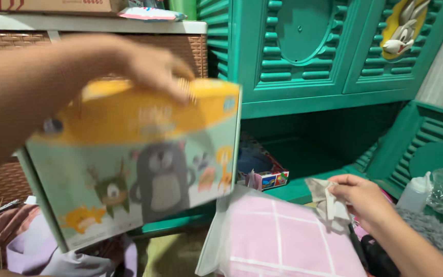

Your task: The person wipes the inside of a green plastic storage cabinet with a white cloth. They then place several items, including a pink cloth, a box of baby socks, and a yellow box, into the cabinet.

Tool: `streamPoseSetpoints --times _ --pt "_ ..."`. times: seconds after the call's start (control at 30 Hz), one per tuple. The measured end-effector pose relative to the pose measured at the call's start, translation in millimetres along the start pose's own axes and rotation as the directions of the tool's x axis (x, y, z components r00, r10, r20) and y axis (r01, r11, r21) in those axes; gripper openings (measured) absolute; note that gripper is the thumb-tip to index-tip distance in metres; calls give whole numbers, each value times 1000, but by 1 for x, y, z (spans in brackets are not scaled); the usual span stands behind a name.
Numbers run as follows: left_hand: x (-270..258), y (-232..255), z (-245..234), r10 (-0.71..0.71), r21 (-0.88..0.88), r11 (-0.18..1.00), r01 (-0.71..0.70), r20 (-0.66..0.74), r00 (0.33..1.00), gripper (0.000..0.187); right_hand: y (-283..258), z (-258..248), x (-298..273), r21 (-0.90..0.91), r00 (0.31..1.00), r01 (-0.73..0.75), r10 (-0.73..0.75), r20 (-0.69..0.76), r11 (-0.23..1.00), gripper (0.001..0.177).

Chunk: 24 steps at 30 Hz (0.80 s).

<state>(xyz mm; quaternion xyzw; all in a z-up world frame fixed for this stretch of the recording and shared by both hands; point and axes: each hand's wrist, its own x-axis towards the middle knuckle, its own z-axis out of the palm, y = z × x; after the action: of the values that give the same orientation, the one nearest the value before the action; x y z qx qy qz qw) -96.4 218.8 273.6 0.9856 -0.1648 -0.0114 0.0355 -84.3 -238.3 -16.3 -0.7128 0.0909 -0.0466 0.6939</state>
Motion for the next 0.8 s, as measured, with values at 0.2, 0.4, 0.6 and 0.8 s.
streamPoseSetpoints --times 0.2,0.4,0.6,0.8 --pt "-11 21 -27 -125 -646 763 26 -108 986 50 -36 -7 -14 -116 891 417 -430 -142 902 13" --pt "13 54 67 -166 -867 496 -38 -138 976 50 -83 -6 -40 -340 581 648 -731 -357 681 17" --pt "39 89 186 -166 -994 -101 -32 -15 986 49 -54 51 -36 -704 576 602 -816 54 378 42" --pt "27 98 241 -296 -961 -276 -17 68 953 47 -30 121 -129 -490 479 860 -549 685 140 83"
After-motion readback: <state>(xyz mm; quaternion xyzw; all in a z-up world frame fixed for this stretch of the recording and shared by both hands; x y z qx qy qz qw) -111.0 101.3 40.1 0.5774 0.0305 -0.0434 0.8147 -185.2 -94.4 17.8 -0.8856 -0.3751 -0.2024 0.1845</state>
